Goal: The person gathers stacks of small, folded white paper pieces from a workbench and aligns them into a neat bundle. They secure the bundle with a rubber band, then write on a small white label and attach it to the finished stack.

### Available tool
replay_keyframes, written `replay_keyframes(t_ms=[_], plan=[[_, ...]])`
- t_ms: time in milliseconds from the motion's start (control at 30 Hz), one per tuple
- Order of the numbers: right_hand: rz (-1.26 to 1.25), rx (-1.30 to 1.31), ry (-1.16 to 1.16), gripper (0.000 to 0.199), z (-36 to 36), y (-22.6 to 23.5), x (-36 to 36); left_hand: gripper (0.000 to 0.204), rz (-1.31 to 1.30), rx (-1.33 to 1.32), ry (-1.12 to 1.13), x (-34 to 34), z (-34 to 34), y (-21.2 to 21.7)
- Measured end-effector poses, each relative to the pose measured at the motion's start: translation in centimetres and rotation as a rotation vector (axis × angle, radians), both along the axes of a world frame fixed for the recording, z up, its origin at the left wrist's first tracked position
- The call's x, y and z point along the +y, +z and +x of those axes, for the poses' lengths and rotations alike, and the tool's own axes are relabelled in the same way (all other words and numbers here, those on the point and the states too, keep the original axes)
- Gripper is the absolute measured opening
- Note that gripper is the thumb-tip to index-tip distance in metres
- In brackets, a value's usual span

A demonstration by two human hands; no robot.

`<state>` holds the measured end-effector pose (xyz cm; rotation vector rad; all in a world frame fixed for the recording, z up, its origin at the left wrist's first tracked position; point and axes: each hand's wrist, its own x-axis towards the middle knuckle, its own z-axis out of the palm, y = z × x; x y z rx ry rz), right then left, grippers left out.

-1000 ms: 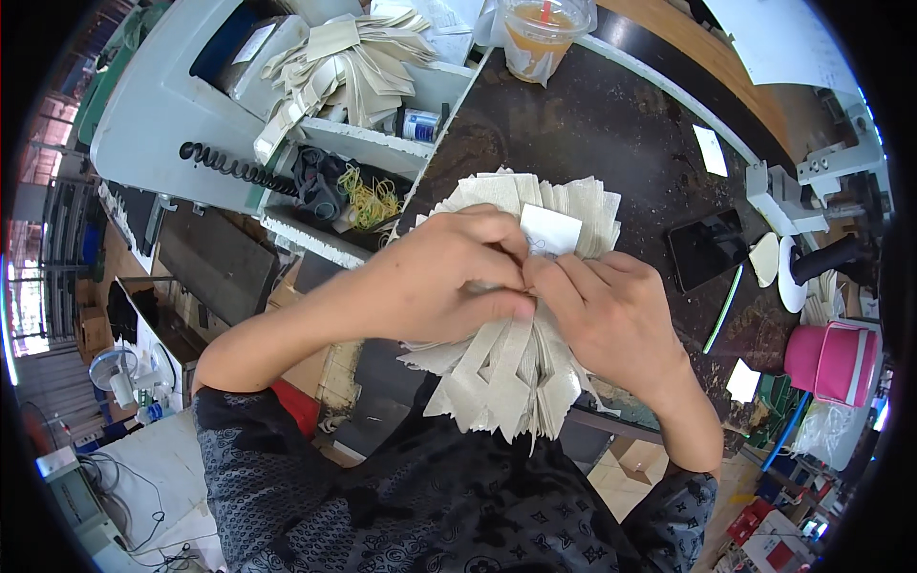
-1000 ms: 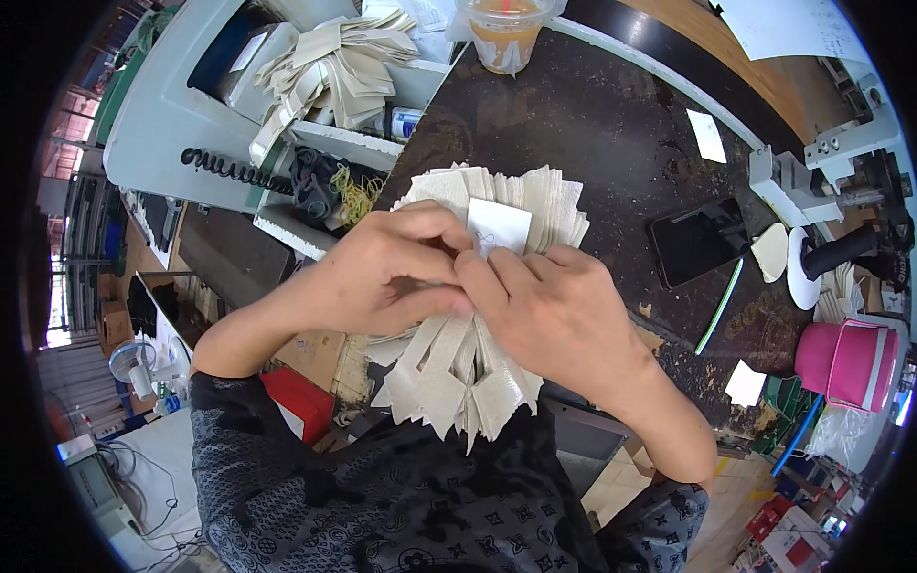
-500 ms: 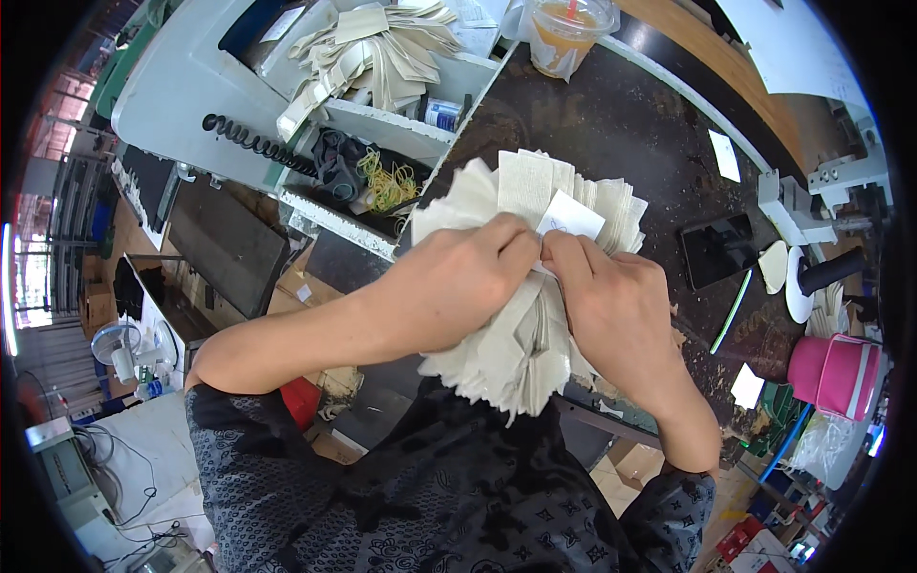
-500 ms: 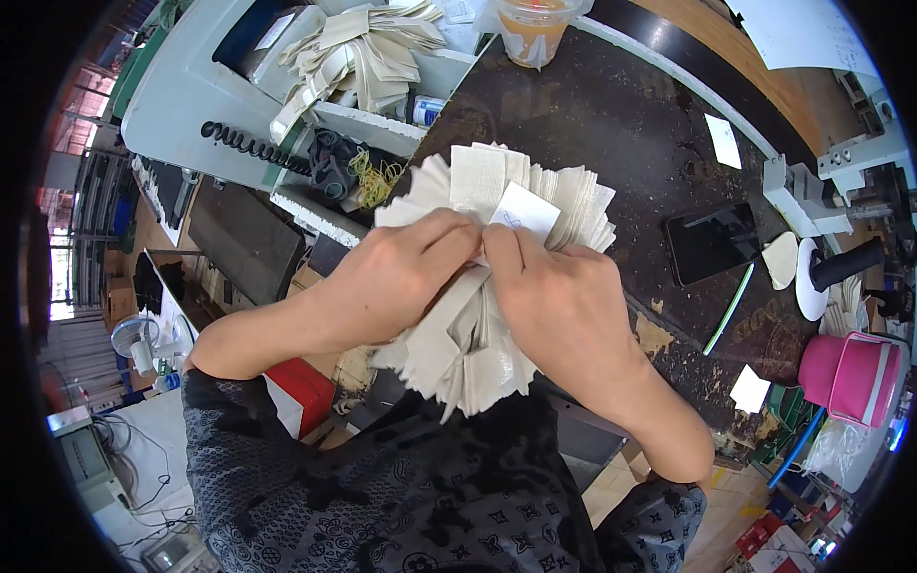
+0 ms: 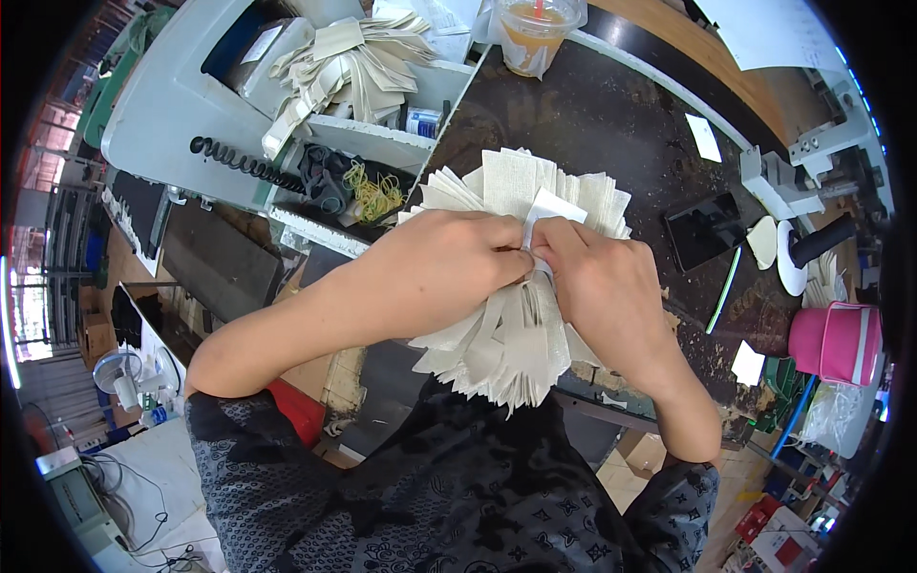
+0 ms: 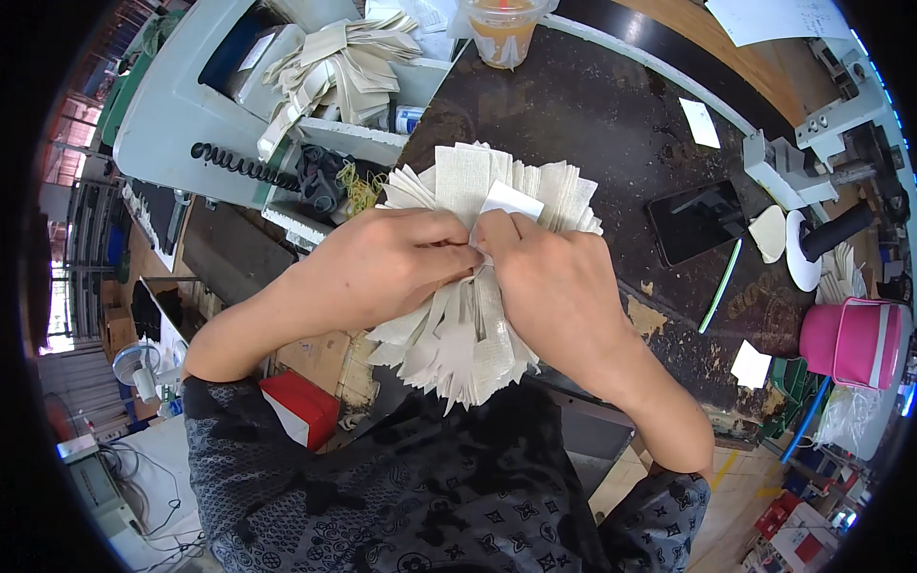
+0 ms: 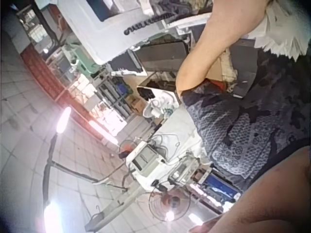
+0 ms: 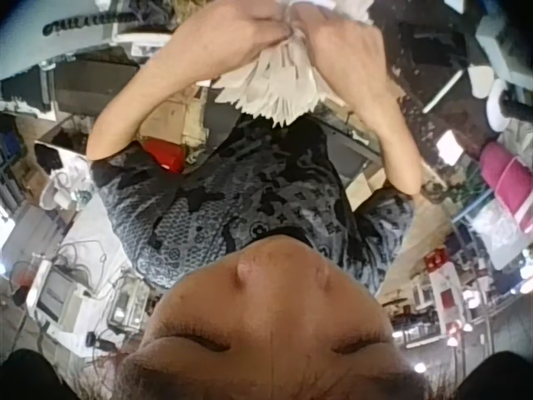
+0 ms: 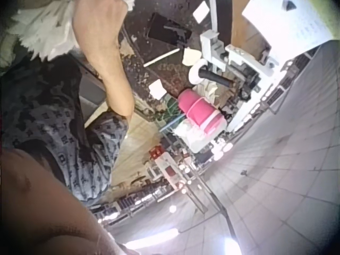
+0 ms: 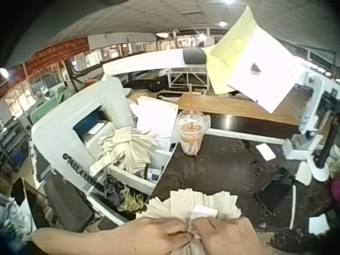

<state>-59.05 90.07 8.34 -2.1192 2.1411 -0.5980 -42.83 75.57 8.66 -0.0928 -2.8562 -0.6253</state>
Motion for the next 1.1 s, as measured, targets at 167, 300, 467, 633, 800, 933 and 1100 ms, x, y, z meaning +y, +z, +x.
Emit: replay_keyframes(t_ms=[167, 300, 467, 633, 800, 933, 1100], plan=[[-0.023, -0.015, -0.027, 0.011, -0.2, -0.2, -0.1, 0.021, -0.079, -0.162, -0.003, 0.2, -0.9, 1.2], [-0.061, -0.013, -0.049, 0.011, -0.5, -0.1, -0.2, 0.025, -0.218, -0.046, 0.052, 1.8, -0.5, 0.2], [-0.131, 0.091, -0.041, 0.012, -0.3, 0.0, -0.2, 0.029, -0.344, 0.366, 0.068, 2.0, -0.5, -1.2], [-0.153, 0.264, -0.017, 0.009, -0.2, 0.9, 0.4, 0.032, -0.215, 0.247, 0.098, 2.9, 0.3, -1.3], [-0.167, 0.343, -0.012, 0.008, -0.7, 0.3, 0.7, 0.027, -0.112, 0.116, 0.140, 3.4, 0.4, -0.7], [-0.195, 0.280, 0.116, 0.009, -1.4, 0.3, -0.2, 0.021, 0.133, 0.057, 0.272, 3.5, 0.0, -0.3], [-0.171, 0.196, 0.132, 0.014, -1.8, -0.1, 0.3, 0.021, 0.174, 0.027, 0.238, 3.1, 0.1, -0.4]])
